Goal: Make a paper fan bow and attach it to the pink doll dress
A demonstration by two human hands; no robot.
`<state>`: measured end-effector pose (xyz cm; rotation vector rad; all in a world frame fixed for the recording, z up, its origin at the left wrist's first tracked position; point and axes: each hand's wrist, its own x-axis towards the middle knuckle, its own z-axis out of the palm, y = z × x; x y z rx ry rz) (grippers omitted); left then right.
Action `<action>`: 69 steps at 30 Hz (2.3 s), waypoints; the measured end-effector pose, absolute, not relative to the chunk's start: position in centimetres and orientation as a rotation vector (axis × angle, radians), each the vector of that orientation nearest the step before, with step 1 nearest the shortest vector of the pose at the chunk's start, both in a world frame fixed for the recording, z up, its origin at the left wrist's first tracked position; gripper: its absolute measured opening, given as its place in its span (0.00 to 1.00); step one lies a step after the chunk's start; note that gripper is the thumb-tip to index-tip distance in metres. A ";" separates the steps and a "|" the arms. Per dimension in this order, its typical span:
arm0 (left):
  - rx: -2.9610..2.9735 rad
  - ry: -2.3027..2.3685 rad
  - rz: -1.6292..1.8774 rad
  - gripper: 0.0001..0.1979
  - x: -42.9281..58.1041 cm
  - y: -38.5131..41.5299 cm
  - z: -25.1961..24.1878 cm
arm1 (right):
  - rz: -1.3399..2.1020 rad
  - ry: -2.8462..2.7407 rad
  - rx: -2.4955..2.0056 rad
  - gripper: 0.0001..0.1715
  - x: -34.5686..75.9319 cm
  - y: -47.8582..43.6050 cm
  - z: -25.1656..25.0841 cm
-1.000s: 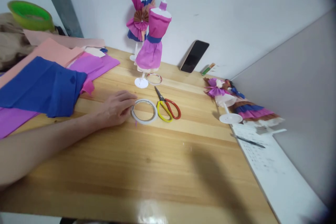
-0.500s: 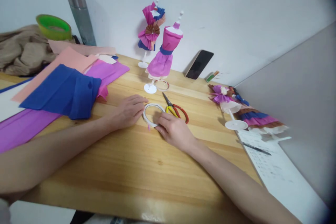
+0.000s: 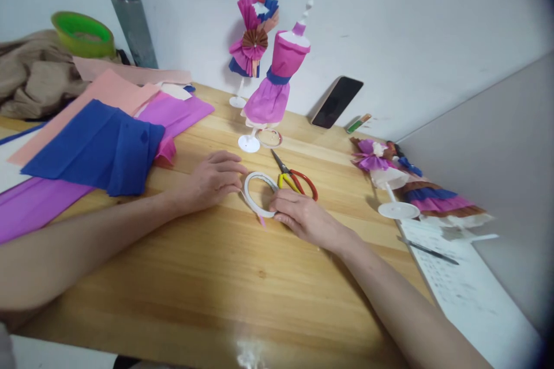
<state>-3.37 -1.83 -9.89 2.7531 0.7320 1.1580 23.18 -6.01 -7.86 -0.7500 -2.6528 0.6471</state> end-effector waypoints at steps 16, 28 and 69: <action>2.470 0.720 1.085 0.03 -3.7 -2.3 -9.5 | 0.762 -2.684 -0.579 0.21 22.6 -7.1 -6.7; 2.742 0.431 0.695 0.13 -4.3 -1.9 -8.6 | 0.384 -2.891 -0.427 0.19 22.6 -7.2 -6.6; 2.387 1.314 0.569 0.17 -6.0 0.5 -8.3 | 0.258 -2.751 -1.180 0.13 22.3 -6.9 -5.8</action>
